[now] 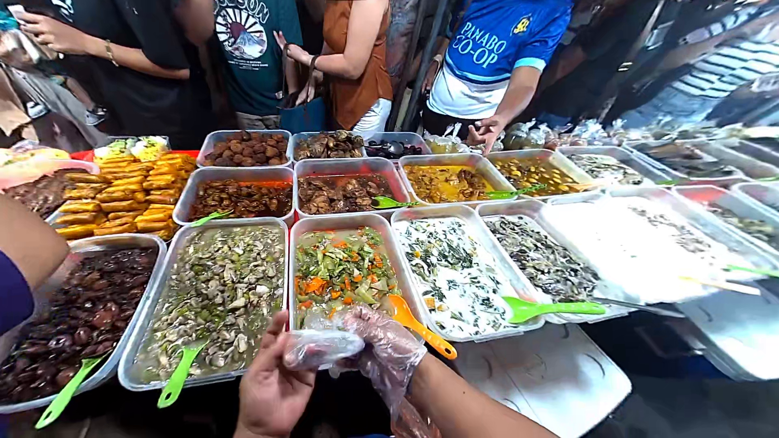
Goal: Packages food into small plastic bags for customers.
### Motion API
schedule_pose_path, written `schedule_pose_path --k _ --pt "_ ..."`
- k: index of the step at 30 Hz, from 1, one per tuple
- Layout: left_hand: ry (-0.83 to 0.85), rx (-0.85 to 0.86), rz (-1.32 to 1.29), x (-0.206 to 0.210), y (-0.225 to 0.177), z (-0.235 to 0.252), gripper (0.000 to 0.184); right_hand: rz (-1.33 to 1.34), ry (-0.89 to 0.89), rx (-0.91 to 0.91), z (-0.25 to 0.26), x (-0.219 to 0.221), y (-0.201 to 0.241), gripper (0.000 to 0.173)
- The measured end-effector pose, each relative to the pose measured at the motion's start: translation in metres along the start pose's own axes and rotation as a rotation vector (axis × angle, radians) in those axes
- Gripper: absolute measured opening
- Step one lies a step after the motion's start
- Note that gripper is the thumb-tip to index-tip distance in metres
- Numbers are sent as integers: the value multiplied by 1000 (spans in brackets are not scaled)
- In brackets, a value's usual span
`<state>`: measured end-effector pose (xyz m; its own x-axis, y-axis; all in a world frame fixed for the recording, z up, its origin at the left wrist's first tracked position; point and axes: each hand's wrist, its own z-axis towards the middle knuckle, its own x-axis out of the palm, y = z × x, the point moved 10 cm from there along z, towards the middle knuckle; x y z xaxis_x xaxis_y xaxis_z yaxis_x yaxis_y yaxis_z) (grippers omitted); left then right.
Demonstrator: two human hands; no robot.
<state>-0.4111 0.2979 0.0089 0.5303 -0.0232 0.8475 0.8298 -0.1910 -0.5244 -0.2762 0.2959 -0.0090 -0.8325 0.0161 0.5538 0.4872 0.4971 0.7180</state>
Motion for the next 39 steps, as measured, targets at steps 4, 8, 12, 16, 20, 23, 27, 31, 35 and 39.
schedule_pose_path --k 4,8,12,16,20,23,27,31,35,39 --pt "176 -61 -119 15 0 7 36 111 -41 50 3 1 -9 18" --pt "372 -36 44 25 -7 3 40 -331 64 -188 -8 28 17 50" --pt "511 -15 243 40 -16 -11 39 -1167 -56 -265 -4 17 29 62" --pt "382 11 278 5 -41 -7 35 -1600 -387 6 -23 -65 58 78" --pt "283 20 247 -31 -64 -9 36 -1812 -515 597 -38 -153 34 64" --pt "222 29 243 -52 -71 -18 36 -1952 -519 631 -43 -150 52 40" --pt "106 49 264 -75 -78 -31 35 -1949 -328 669 -16 -142 53 38" --pt "0 68 237 -83 -74 -38 34 -1748 -304 487 44 -130 21 44" --pt "-16 82 155 -85 -68 -30 38 -1498 -254 250 83 -130 -2 47" --pt "64 75 164 -72 -64 -4 46 -1354 -226 237 68 -147 8 45"
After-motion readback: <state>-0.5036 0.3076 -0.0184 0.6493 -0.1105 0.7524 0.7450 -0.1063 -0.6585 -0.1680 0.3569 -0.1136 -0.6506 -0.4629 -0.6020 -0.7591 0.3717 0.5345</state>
